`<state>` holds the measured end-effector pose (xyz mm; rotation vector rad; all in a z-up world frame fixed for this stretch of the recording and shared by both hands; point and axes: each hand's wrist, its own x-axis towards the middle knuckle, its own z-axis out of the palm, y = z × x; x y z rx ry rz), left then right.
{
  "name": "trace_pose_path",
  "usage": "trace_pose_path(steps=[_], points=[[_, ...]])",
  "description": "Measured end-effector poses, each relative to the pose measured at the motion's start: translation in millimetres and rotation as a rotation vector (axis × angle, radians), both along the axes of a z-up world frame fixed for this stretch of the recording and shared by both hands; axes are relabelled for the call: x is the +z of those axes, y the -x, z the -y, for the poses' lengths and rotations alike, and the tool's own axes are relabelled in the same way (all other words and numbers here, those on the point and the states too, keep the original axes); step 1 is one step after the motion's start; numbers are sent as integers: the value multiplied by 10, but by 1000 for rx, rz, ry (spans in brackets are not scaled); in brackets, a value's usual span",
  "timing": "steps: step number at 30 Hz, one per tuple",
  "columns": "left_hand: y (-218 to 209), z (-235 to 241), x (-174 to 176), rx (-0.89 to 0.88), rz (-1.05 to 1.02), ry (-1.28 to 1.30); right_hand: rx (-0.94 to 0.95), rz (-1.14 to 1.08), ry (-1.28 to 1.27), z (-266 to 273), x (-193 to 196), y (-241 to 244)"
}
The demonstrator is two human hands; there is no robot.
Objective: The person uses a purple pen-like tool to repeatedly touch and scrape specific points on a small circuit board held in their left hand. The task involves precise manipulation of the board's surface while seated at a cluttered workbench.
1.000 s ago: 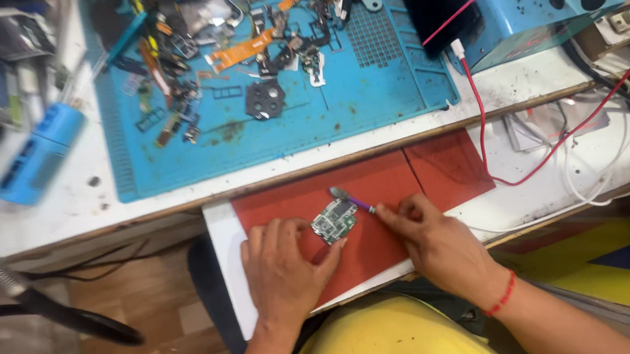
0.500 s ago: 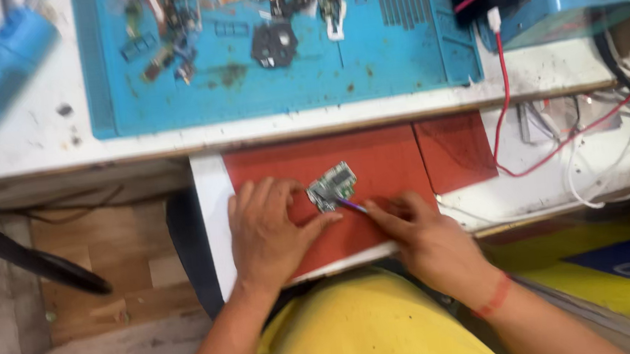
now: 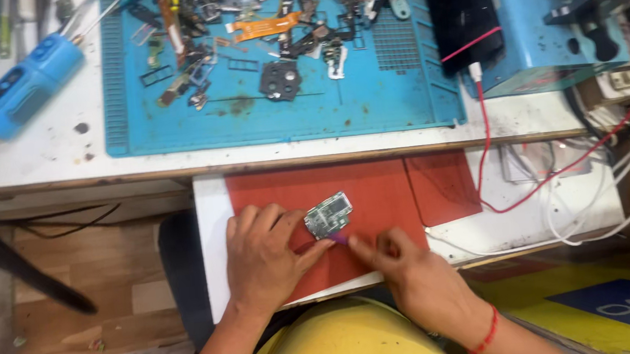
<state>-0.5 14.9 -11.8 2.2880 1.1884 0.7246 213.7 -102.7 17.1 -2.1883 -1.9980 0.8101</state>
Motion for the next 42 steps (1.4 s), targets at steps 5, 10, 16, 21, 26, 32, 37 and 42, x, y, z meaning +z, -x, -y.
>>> trace_pose_path(steps=[5, 10, 16, 21, 26, 32, 37, 42], points=[[-17, 46, -19, 28, 11, 83, 52, -39, -141, -133, 268, 121], [32, -31, -15, 10, 61, 81, 29, 53, 61, -160, 456, 245], [28, -7, 8, 14, 46, 70, 96, 39, 0, -106, 166, 177], [35, 42, 12, -20, 1, 12, -28, 2, -101, 51, 150, 137], [14, -44, 86, -63, -29, 37, -180, 62, -151, 19, 71, 114], [0, -6, 75, -55, -59, 48, -58, 14, -43, 106, 63, 65], [15, 37, 72, -26, -58, 55, -10, 39, -59, 29, 154, 160], [-31, 56, 48, -24, -52, 38, -34, 33, -134, 0, 199, 129]])
